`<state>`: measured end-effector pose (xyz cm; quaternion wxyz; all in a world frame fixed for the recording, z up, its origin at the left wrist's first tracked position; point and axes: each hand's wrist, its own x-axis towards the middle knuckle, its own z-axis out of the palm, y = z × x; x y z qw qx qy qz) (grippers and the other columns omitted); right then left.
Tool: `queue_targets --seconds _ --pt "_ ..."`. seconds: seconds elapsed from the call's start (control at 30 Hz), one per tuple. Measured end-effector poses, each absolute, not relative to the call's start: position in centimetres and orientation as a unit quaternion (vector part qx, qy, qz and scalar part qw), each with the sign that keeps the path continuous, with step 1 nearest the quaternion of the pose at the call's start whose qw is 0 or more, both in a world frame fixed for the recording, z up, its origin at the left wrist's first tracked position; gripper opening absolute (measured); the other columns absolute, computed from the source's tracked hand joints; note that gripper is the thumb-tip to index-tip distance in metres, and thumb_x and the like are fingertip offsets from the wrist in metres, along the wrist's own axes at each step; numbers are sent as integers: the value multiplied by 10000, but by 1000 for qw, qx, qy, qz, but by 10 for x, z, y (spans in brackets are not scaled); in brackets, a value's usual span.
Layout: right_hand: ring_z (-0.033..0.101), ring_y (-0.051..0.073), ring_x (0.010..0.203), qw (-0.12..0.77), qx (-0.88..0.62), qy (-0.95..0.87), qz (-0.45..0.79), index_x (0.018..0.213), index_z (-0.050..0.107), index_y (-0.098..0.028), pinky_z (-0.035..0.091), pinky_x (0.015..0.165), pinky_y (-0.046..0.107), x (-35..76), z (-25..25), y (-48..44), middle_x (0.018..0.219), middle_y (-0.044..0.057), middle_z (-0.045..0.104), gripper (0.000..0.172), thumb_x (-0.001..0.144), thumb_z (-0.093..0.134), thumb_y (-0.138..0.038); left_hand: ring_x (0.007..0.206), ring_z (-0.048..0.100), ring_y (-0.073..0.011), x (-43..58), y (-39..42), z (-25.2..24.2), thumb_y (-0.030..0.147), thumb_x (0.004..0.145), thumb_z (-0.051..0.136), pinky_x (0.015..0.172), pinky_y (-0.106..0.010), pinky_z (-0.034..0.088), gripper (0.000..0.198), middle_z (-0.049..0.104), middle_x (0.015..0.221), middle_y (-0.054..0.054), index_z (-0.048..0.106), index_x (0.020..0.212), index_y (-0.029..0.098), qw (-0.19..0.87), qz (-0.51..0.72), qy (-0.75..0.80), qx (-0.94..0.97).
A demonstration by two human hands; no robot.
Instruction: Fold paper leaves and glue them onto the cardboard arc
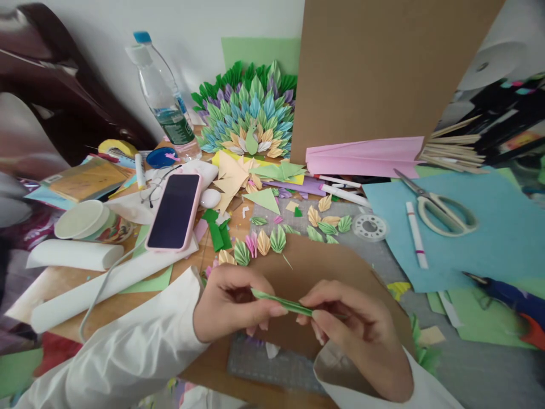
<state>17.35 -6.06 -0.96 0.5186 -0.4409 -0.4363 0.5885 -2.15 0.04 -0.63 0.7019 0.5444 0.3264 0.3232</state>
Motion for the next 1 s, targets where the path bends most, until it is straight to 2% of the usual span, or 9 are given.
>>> queue_targets --seconds 0.1,0.3,0.37,0.47,0.67,0.77,0.9,1.0 --pt "545 80 533 512 -456 -430 588 851 706 -236 484 511 174 169 -13 -62 712 2 676 29 839 688 -217 325 495 -37 -19 2 -8 224 756 762 335 -94 388 215 620 479 4 629 631 109 738 331 322 493" --pt "635 106 639 537 -434 -508 516 854 656 -259 512 550 177 169 -20 -61 760 -19 691 166 795 706 -112 383 510 -49 -11 3 -12 359 766 749 390 -131 426 288 618 548 -11 638 711 99 775 278 307 476" --pt "659 116 650 526 -431 -526 511 843 661 -245 524 571 186 167 -18 -61 743 -15 705 165 778 720 -105 415 513 -54 -10 2 -12 362 771 741 414 -142 432 296 598 572 -12 632 718 92 768 264 299 501" --pt "663 112 609 508 -453 -462 570 765 651 -212 521 559 184 163 -13 -63 680 -14 706 120 745 760 -165 432 495 -55 -12 0 -12 336 831 677 423 -150 407 279 573 590 -17 609 718 89 743 265 287 544" --pt "553 53 416 415 -414 -272 763 757 573 -178 451 421 141 165 -9 -61 586 -17 689 310 695 821 -354 485 521 -74 -16 -2 -8 277 901 583 447 -172 425 212 573 674 -48 605 807 88 727 273 239 583" --pt "550 56 399 388 -409 -248 788 735 550 -169 436 391 133 167 -7 -58 571 5 690 372 716 789 -454 480 516 -72 -17 -2 -8 264 915 563 445 -172 433 200 578 685 -54 606 832 87 730 269 222 588" --pt "507 51 371 392 -459 -272 750 703 531 -174 406 376 133 166 -4 -59 532 -6 658 377 763 736 -485 481 509 -72 -17 -4 -10 264 930 539 459 -170 442 187 564 666 -39 582 863 95 745 260 208 578" --pt "508 63 398 439 -528 -367 628 674 546 -184 426 411 156 163 -5 -65 534 -15 636 314 806 696 -426 506 519 -85 -15 -4 -13 305 950 499 478 -186 442 211 574 692 -46 557 888 111 744 238 223 583"
